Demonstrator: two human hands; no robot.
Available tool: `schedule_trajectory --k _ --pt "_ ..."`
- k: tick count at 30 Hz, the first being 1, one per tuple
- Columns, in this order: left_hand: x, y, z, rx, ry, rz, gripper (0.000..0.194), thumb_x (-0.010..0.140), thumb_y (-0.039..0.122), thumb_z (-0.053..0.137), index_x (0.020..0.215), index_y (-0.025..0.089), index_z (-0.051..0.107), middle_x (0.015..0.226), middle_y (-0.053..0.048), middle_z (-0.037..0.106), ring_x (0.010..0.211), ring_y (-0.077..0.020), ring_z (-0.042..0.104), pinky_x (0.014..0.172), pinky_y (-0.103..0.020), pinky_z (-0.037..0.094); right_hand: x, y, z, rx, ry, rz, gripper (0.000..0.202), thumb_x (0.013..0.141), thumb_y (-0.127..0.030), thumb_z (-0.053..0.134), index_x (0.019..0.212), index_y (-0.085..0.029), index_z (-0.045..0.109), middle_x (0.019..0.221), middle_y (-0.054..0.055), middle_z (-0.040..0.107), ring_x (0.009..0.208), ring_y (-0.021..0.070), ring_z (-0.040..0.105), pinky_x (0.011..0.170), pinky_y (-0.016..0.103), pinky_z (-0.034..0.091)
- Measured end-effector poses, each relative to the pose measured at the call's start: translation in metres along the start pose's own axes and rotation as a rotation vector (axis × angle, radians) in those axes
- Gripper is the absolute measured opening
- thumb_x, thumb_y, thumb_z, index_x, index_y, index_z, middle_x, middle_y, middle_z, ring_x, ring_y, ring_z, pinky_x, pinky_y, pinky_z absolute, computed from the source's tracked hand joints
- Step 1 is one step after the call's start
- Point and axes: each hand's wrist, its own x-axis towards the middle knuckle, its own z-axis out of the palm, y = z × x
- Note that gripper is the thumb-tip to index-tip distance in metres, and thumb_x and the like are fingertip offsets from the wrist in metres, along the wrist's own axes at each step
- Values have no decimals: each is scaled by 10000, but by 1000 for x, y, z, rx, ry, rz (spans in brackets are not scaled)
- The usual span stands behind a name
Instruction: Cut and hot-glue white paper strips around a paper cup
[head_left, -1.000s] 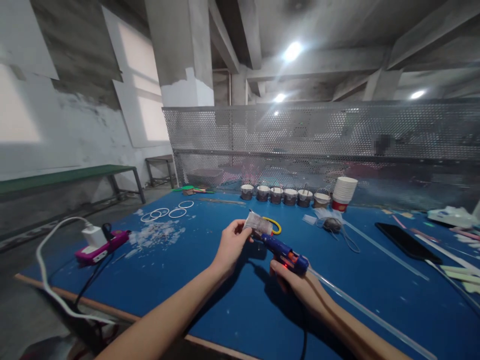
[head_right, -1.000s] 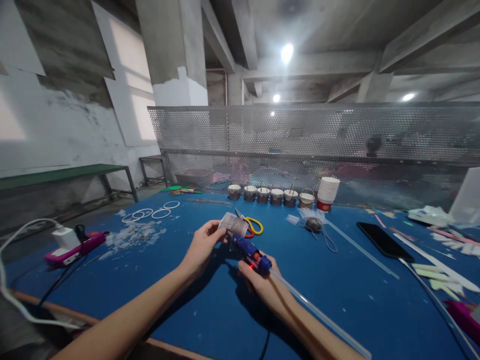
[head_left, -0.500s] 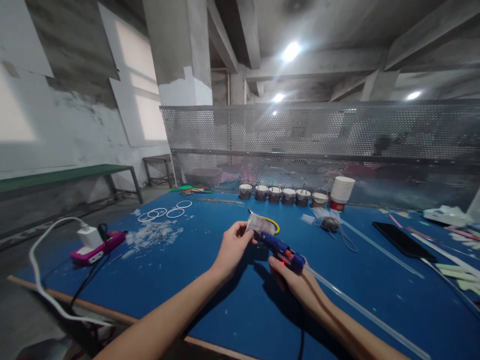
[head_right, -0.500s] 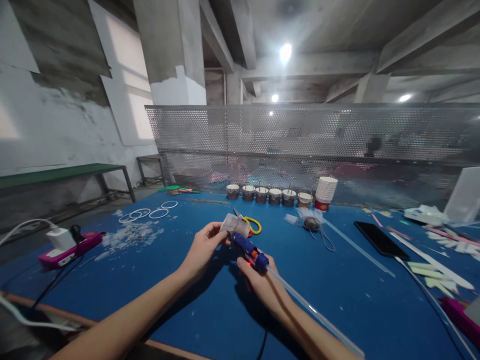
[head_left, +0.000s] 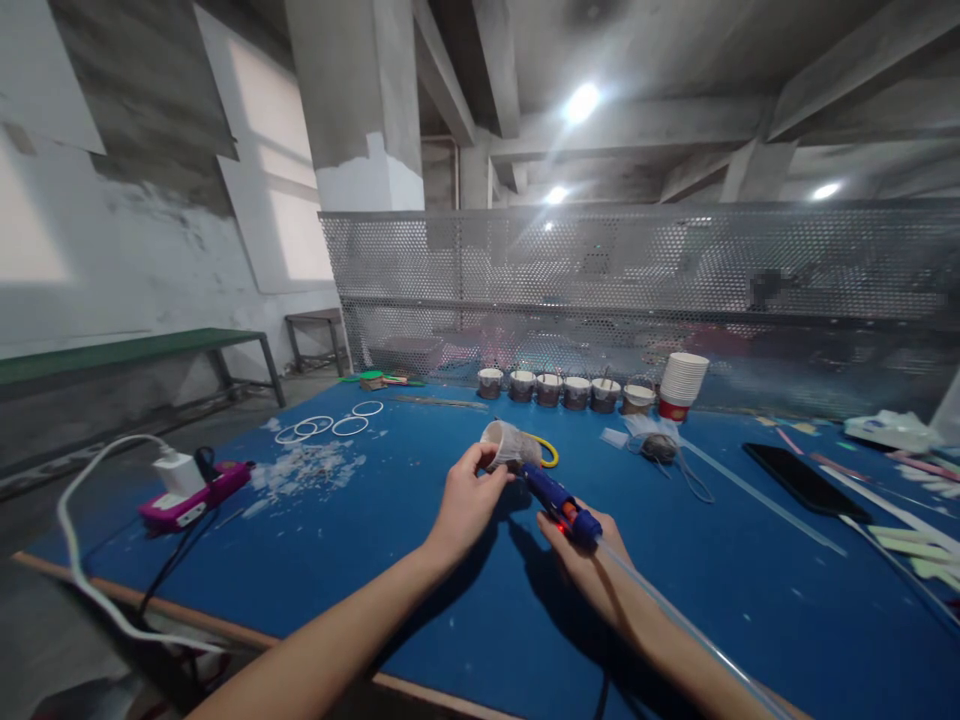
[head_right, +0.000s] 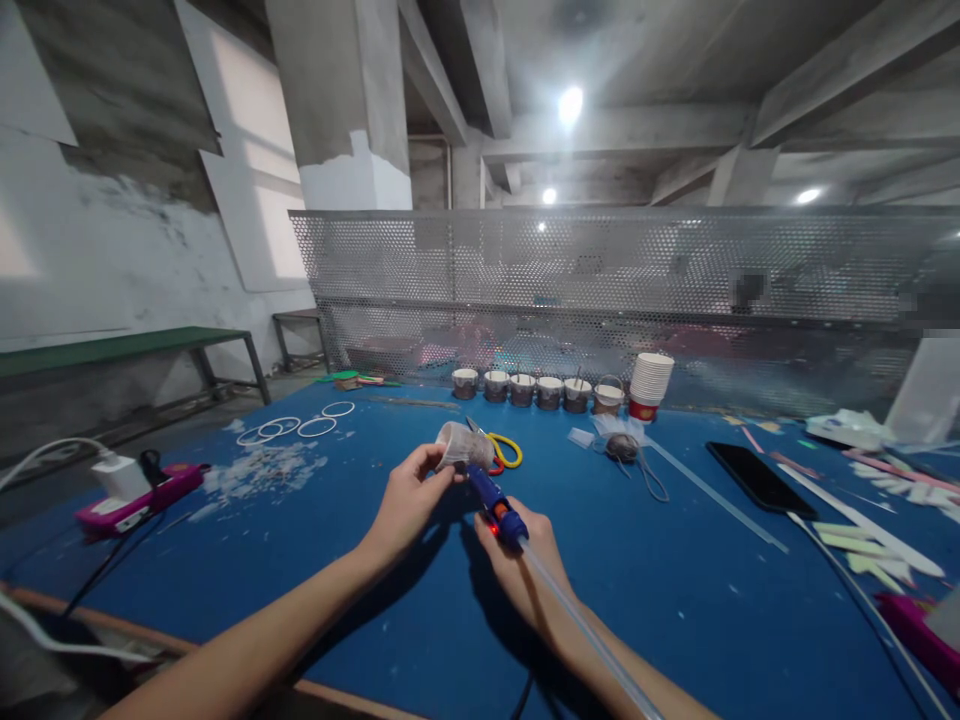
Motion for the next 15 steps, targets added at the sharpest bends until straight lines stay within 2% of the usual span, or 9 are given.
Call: schedule_trajectory --k 7,15 --pt "1 -4 -1 74 -2 49 118 711 210 598 803 166 657 798 -32 695 796 -178 632 740 -265 492 -1 -2 0 -36 -5 -43 267 759 -454 580 635 -240 481 461 -51 432 419 127 396 415 244 334" --pt "2 -3 0 -11 30 24 105 702 220 609 784 166 646 790 -26 677 763 -169 630 739 -284 527 1 0 -1 -47 24 -32 281 737 -467 579 606 -249 459 443 -49 408 422 134 396 416 250 334"
